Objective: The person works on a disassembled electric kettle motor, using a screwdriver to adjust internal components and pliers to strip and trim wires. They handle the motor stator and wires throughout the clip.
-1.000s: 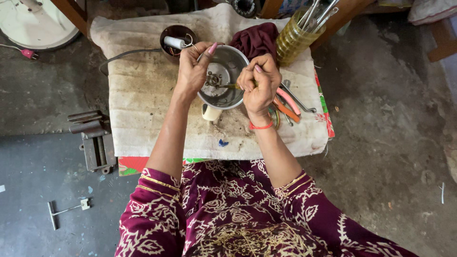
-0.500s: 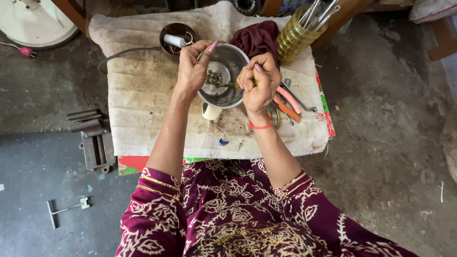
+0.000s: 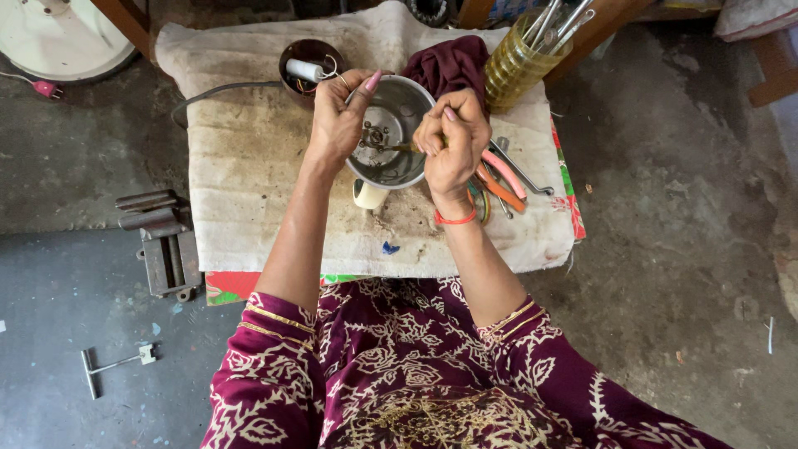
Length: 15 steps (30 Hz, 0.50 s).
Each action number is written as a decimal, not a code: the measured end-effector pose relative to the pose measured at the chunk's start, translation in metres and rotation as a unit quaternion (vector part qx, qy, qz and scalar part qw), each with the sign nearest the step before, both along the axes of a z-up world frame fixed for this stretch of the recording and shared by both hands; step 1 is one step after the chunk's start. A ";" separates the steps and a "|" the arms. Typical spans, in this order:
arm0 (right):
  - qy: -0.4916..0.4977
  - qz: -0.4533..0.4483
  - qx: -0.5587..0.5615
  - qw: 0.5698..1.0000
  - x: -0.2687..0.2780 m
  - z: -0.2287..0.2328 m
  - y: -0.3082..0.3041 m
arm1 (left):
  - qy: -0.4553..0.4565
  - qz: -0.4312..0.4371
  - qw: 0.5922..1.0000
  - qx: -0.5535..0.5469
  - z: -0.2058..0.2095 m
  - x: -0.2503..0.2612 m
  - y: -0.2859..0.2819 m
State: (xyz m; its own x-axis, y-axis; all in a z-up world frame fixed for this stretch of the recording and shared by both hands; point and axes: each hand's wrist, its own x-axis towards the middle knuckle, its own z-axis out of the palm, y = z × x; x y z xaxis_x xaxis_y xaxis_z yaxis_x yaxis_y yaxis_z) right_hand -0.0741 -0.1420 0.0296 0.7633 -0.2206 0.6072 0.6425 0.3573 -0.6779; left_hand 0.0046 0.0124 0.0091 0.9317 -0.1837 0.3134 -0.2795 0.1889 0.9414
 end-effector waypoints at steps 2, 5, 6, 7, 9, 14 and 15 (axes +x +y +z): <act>0.022 0.004 -0.016 1.000 0.002 0.004 0.000 | -0.015 -0.012 1.000 -0.020 -0.003 0.002 -0.002; 0.038 -0.002 -0.050 0.998 0.004 0.014 0.000 | -0.012 -0.014 0.999 -0.026 -0.006 0.002 -0.005; 0.040 -0.004 -0.062 0.997 0.003 0.017 0.001 | -0.007 -0.011 1.000 -0.024 -0.006 0.002 -0.004; 0.031 -0.016 -0.078 0.996 0.001 0.019 0.003 | -0.002 -0.011 1.000 -0.024 -0.006 0.003 -0.004; 0.013 -0.042 -0.109 0.993 -0.008 0.017 0.008 | 0.011 -0.012 1.000 -0.022 -0.007 0.003 -0.003; -0.008 -0.046 -0.088 0.995 -0.018 0.000 0.015 | 0.020 -0.038 0.997 -0.070 -0.006 0.003 -0.005; -0.006 -0.038 -0.061 0.997 -0.015 -0.001 0.015 | 0.023 -0.038 0.996 -0.072 -0.005 0.003 -0.006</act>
